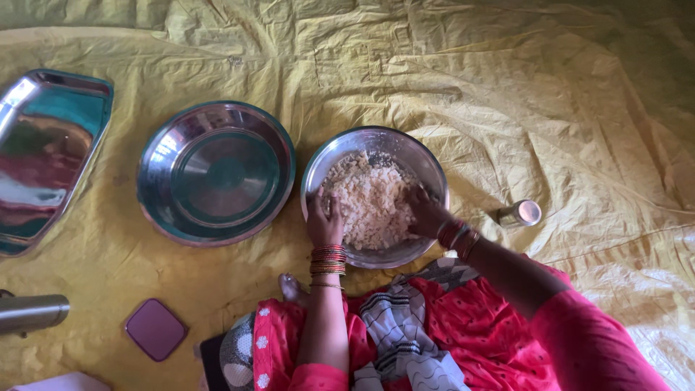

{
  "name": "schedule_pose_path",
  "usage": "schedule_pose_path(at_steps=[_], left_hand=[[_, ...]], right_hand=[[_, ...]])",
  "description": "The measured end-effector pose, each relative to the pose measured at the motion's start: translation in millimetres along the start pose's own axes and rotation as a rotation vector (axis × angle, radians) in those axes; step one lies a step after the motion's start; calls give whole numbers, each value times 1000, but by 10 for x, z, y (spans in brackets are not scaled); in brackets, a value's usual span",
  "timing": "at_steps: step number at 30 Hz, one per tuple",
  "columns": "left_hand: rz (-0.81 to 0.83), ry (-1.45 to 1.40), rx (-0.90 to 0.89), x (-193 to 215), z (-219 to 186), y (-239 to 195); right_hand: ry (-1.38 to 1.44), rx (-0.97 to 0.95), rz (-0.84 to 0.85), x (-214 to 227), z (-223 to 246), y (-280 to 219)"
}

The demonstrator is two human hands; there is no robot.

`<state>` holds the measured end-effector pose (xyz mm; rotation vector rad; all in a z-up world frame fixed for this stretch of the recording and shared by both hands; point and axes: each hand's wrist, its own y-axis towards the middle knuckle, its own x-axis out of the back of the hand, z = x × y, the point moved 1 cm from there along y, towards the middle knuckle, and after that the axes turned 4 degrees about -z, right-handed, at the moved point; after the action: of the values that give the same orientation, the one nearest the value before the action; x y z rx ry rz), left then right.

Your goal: The person kneads a crumbly mixture in a metal bowl using both hands. They add a red powder from a small container and continue mixing until the ingredients are combined.

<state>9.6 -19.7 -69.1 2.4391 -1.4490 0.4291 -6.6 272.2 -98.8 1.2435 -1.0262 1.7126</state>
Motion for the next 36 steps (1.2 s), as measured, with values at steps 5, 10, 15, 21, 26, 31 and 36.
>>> schedule_pose_path(at_steps=[5, 10, 15, 21, 26, 31, 36], left_hand=[[-28, 18, -58, -64, 50, 26], [-4, 49, -85, -43, 45, 7], [28, -10, -21, 5, -1, 2], [193, -167, 72, -80, -8, -9], [255, -176, -113, -255, 42, -53], [353, -297, 53, -407, 307, 8], [275, -60, -363, -528, 627, 55]], right_hand=[[13, -162, -198, -196, 328, -322], [40, -240, -15, -156, 316, -190], [372, -119, -399, 18, 91, -143], [538, -279, -421, 569, 187, 182], [492, -339, -333, 625, 899, 513], [83, -102, -441, 224, 1573, 419], [-28, -126, -144, 70, 1629, 255]])
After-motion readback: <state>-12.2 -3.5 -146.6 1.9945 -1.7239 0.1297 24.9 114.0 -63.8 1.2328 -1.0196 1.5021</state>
